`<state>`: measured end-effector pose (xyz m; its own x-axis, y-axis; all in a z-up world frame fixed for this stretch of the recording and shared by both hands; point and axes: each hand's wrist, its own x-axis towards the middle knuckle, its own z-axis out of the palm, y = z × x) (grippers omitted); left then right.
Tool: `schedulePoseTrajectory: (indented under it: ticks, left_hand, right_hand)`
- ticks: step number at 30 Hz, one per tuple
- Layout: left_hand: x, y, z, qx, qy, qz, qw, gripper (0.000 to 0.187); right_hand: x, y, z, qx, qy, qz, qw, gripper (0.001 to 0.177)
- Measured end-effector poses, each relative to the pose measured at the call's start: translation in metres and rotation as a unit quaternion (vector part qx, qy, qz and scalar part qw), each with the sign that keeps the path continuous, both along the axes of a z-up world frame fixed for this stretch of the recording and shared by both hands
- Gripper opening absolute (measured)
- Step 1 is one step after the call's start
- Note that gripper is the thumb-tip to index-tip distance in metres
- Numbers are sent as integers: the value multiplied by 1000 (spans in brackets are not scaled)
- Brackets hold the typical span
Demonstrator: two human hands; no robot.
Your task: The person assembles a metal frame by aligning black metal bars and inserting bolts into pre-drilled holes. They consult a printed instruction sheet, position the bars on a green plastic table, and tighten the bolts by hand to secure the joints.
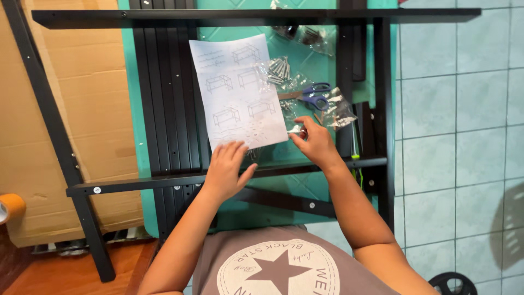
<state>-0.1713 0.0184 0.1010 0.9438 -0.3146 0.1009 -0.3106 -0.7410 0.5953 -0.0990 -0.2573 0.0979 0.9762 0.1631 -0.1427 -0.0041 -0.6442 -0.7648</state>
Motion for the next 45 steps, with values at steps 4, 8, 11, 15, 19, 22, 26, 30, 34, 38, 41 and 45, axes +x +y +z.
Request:
schedulePoseTrajectory:
  ticks: [4,8,11,15,19,22,26,30,34,38,41,45]
  left_hand:
    - [-21,1,0,18,-6,-51,998,47]
    - [-34,4,-13,77,-9,-79,994,44]
    - [-36,7,-25,74,-63,-77,992,42]
    - [-33,9,-37,80,-26,-89,993,37]
    - [-35,9,-40,98,-10,-95,991,32]
    - [-34,10,-38,104,-17,-100,989,32]
    - [-35,9,-35,71,-54,-101,991,39]
    - [-38,0,-26,65,-58,-110,990,43]
    - [-41,-13,-15,56,-74,-104,990,51]
    - [-49,-24,-5,51,-131,-58,988,48]
    - [-65,-36,-1,33,-125,-42,991,36]
    - [-93,-54,-4,12,-133,-33,991,18]
  right_hand:
    - [-34,-4,8,17,8,-55,998,28]
    - [-66,-5,17,41,-55,-82,994,20]
    - [-91,3,25,42,-90,-108,989,17]
    - [-124,14,31,38,-85,-125,988,25]
    - [-149,12,25,41,-69,-145,986,38]
    - [-165,2,19,15,-83,-178,980,35]
    - [-190,-16,12,-25,-96,-224,970,28]
    - [-204,-39,12,-13,-99,-270,958,21]
    - [-200,-69,12,-41,-125,-264,956,22]
    - [-184,-117,19,-69,-193,-227,952,27]
    - [-174,-149,29,-71,-181,-234,953,28]
    - [-167,-161,24,-53,-124,-221,966,14]
